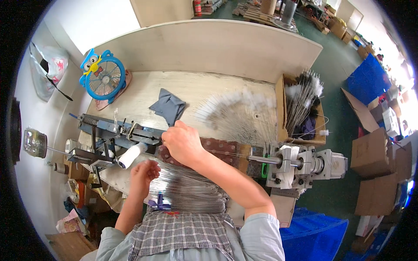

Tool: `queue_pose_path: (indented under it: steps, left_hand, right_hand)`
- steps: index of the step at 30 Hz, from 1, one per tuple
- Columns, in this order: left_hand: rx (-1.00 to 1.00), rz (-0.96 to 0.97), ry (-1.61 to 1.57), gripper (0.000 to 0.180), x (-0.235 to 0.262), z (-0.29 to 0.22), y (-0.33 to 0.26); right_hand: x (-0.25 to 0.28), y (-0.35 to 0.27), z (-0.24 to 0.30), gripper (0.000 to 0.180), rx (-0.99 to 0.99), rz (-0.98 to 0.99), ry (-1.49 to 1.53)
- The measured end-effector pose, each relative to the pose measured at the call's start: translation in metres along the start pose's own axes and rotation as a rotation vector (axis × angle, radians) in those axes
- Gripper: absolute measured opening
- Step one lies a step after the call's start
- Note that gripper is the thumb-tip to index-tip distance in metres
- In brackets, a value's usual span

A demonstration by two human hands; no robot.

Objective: Assembling small industrial brushes by feeding components into a specialized assembly machine.

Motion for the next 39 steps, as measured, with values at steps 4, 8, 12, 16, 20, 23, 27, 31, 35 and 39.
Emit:
queue_pose_path:
  steps: [4, 8, 12, 16, 20, 23, 27, 31, 35, 39]
  left_hand:
    - [0.230, -0.028, -0.428, 0.044, 0.005, 0.003, 0.015]
    - [-0.032, 0.193, 0.176, 0.039, -0.027, -0.004, 0.024]
    - [-0.172, 0.082, 0.542, 0.043, -0.020, 0.006, 0.040]
    - [-0.275, 0.053, 0.451, 0.035, -0.033, -0.009, 0.028]
    - [0.103, 0.092, -0.372, 0.023, -0.052, 0.019, 0.023]
    - [-0.142, 0.103, -0.129, 0.014, -0.064, 0.011, 0.015]
    - [-0.327, 0.121, 0.448, 0.013, -0.051, -0.002, 0.031]
    - [-0.191, 0.092, 0.374, 0.038, -0.021, -0.002, 0.024]
    - [0.167, -0.106, -0.467, 0.020, 0.088, 0.034, 0.044]
    - [0.321, -0.361, -0.530, 0.023, 0.144, 0.039, 0.037]
  right_hand:
    - [-0.010, 0.004, 0.005, 0.008, -0.046, 0.018, -0.091]
    - [-0.008, 0.007, 0.013, 0.008, -0.068, 0.057, -0.082]
    - [-0.003, 0.005, 0.014, 0.008, -0.045, 0.087, -0.157]
    - [0.026, -0.013, 0.017, 0.008, 0.054, -0.124, -0.113]
    - [0.040, -0.054, 0.019, 0.015, -0.069, -0.009, -0.084]
    - [0.016, -0.079, 0.002, 0.016, -0.218, 0.135, -0.043]
    - [-0.023, -0.057, -0.016, 0.012, -0.122, 0.072, -0.154]
    - [-0.022, -0.069, -0.009, 0.011, -0.074, 0.177, -0.068]
    - [0.012, -0.067, 0.004, 0.010, -0.085, 0.134, 0.005]
    - [0.014, -0.060, 0.012, 0.011, -0.163, 0.230, -0.019]
Point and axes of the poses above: each hand's wrist, its own y-axis towards the middle knuckle, its own x-axis out of the back of the hand, z = x × y, the point moved 5 cm from there along y, towards the middle knuckle, and after that the axes turned 10 degrees about -z, right-handed, at the moved point
